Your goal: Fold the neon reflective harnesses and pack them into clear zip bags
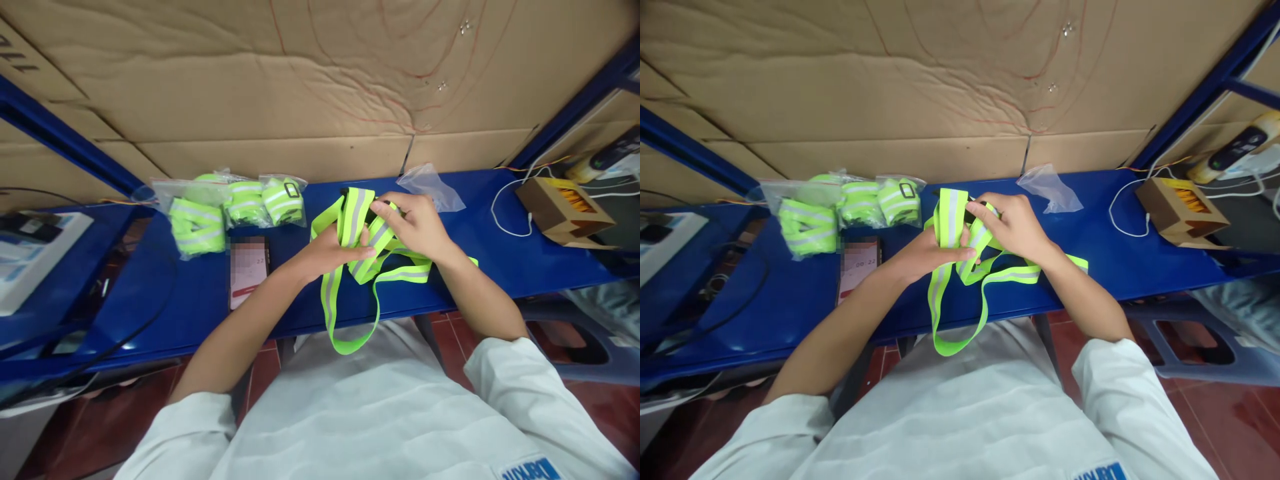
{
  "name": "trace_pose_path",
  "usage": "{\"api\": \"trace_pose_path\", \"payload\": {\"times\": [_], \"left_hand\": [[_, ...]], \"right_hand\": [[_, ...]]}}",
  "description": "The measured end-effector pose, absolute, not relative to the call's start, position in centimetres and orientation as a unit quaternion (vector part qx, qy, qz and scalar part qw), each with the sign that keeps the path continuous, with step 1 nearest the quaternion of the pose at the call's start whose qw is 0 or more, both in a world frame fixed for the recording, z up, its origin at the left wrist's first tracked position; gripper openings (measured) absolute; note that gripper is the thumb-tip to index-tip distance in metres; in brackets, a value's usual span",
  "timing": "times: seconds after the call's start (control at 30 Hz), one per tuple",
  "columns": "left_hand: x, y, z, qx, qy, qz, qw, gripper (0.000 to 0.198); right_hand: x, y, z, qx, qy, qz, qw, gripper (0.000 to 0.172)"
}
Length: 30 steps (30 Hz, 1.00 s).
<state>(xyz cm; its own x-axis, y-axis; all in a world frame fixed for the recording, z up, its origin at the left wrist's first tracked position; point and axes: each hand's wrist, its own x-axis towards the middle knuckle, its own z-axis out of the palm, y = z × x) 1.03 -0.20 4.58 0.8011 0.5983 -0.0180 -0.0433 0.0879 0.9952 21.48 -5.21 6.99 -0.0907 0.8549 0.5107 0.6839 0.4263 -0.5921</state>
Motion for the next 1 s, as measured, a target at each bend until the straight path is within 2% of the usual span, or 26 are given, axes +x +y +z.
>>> {"api": "trace_pose_path", "payload": {"times": [0.1,0.23,0.33,0.47,0.53,0.63,0.73,0.8,0.87,0.93,1.0], "left_hand": [[1.2,-0.1,4.1,0.620,0.241,0.247,0.704,0.045],[1.0,0.4,3.4,0.641,0.220,0.184,0.712,0.046],[0.9,0.6,2.9,0.657,0.226,0.148,0.704,0.043],[1.0,0.5,2.5,0.657,0.225,0.139,0.706,0.043],[1.0,0.4,2.6,0.658,0.207,0.136,0.711,0.042],[0.7,0.1,3.1,0.687,0.175,0.140,0.691,0.045],[0.4,-0.1,3.8,0.744,0.128,0.148,0.639,0.046],[0.2,0.0,3.9,0.777,0.118,0.163,0.596,0.047],[0.1,0.4,3.6,0.799,0.131,0.183,0.557,0.047],[0.1,1.0,3.3,0.811,0.152,0.205,0.527,0.050],[0.2,1.5,2.9,0.814,0.162,0.225,0.510,0.056]], "right_hand": [[21.5,-5.3,7.1,-0.520,-0.740,0.079,0.421,0.061],[21.4,-5.6,7.2,-0.513,-0.761,0.038,0.395,0.059],[21.5,-5.7,7.3,-0.524,-0.754,0.075,0.390,0.061],[22.0,-5.4,7.6,-0.532,-0.719,0.134,0.428,0.066],[22.3,-5.2,7.7,-0.533,-0.687,0.194,0.454,0.067],[22.4,-5.1,7.8,-0.519,-0.598,0.356,0.496,0.059],[21.9,-4.7,7.1,-0.496,-0.498,0.540,0.464,0.052],[21.5,-4.3,6.4,-0.477,-0.474,0.603,0.430,0.052],[21.2,-3.9,5.7,-0.478,-0.522,0.543,0.453,0.053],[21.2,-3.8,5.4,-0.494,-0.613,0.380,0.486,0.046],[21.4,-4.1,5.5,-0.490,-0.698,0.247,0.459,0.044]]}}
